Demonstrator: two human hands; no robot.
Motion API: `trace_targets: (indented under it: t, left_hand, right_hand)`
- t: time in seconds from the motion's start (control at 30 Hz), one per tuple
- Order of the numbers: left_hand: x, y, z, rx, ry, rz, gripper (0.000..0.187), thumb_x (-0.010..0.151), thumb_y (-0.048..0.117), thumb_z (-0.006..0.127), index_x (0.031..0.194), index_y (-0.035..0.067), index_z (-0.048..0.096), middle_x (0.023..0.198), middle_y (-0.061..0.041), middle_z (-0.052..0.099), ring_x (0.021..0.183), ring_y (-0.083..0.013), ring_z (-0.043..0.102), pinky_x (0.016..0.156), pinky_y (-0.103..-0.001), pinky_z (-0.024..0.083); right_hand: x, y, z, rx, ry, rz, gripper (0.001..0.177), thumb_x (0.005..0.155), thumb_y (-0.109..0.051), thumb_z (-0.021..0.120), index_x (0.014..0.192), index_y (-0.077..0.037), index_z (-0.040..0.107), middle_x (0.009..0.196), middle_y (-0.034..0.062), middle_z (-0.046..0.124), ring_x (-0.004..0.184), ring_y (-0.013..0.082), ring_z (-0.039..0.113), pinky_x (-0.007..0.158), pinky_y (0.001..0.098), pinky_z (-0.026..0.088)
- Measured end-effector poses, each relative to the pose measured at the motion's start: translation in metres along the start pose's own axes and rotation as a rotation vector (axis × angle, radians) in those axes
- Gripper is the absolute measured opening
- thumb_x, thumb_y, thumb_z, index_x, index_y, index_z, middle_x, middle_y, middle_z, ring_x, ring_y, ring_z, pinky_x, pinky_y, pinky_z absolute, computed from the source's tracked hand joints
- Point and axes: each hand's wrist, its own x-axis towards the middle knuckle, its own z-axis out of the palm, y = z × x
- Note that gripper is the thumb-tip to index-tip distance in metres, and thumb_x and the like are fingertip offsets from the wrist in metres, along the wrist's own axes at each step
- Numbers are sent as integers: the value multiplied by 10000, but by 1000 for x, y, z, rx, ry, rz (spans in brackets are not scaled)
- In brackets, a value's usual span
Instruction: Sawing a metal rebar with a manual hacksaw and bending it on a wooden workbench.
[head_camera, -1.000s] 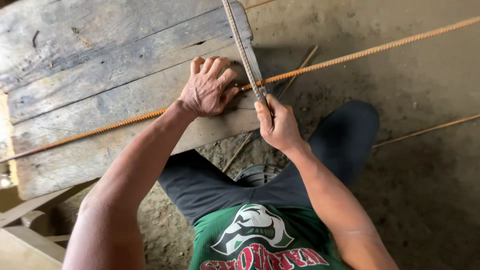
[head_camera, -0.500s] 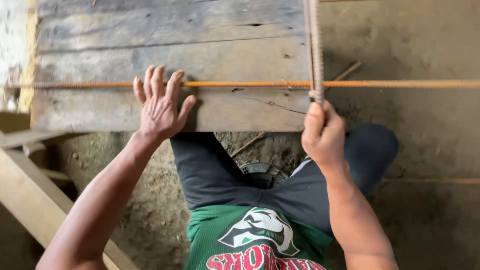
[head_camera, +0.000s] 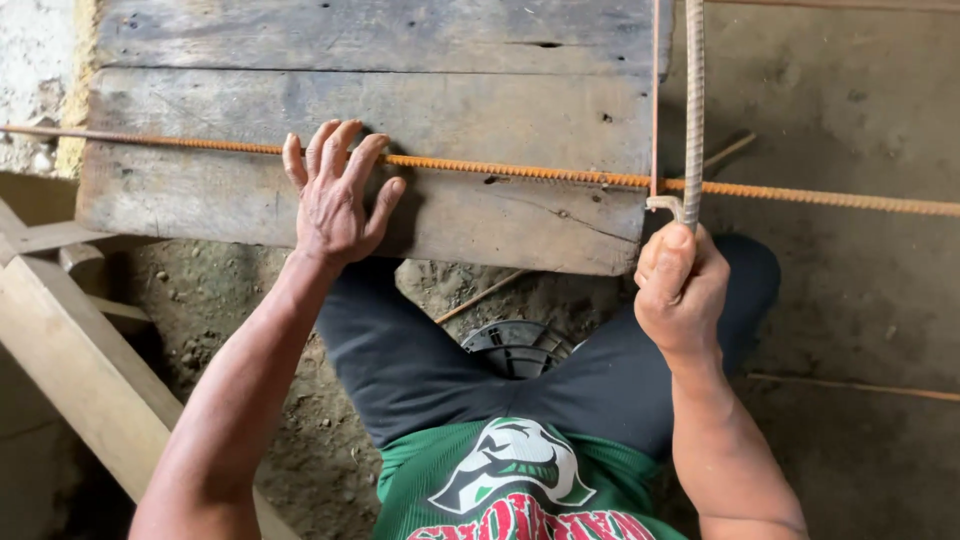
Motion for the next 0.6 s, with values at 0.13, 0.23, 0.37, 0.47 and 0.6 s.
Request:
trace_targets:
  t: [0.13, 0.23, 0.37, 0.47, 0.6]
  left_hand:
    - [1, 1, -4, -27, 16, 9, 527, 1075, 562, 545, 1422, 169, 591, 1432, -188, 539, 1419, -370, 415, 1162, -575, 63]
    - [0, 0, -6, -19, 26, 13, 526, 1083, 549, 532, 1448, 176, 593, 1432, -190, 548, 1414, -370, 428, 1168, -572, 76]
    - [0, 0, -5, 5, 49, 21, 553, 1078, 529, 556, 1510, 186, 594, 1438, -194, 569, 1405, -371, 453, 1172, -576, 98]
    - [-2, 2, -4, 23, 52, 5, 588, 1060, 529, 574, 1534, 182, 583, 1429, -198, 579, 1400, -376, 460, 1166, -600, 123]
    - [1, 1, -2, 15, 51, -25, 594, 1069, 548, 565, 1529, 171, 580, 1429, -200, 576, 1402, -377, 457, 1161, -609, 122]
  right_hand:
    - [1, -2, 4, -31, 23, -76, 499, 1128, -202, 349, 649, -104, 442, 458, 19, 447, 394, 128, 452, 389, 252, 391]
    - [2, -6, 8, 44, 34, -92, 511, 1126, -226, 320, 634, -121, 407, 456, 12, 419, 387, 117, 435, 387, 238, 385]
    - [4, 1, 11, 329, 64, -121, 516, 1144, -285, 343, 658, -111, 359, 443, 17, 294, 344, 111, 335, 363, 209, 360]
    - [2, 7, 8, 367, 49, -81, 564, 1152, -374, 318, 651, -116, 344, 443, 9, 239, 345, 106, 283, 347, 226, 334]
    - [11, -9, 6, 373, 36, -60, 567, 1150, -398, 320, 654, -123, 323, 439, 2, 214, 337, 99, 254, 339, 234, 322]
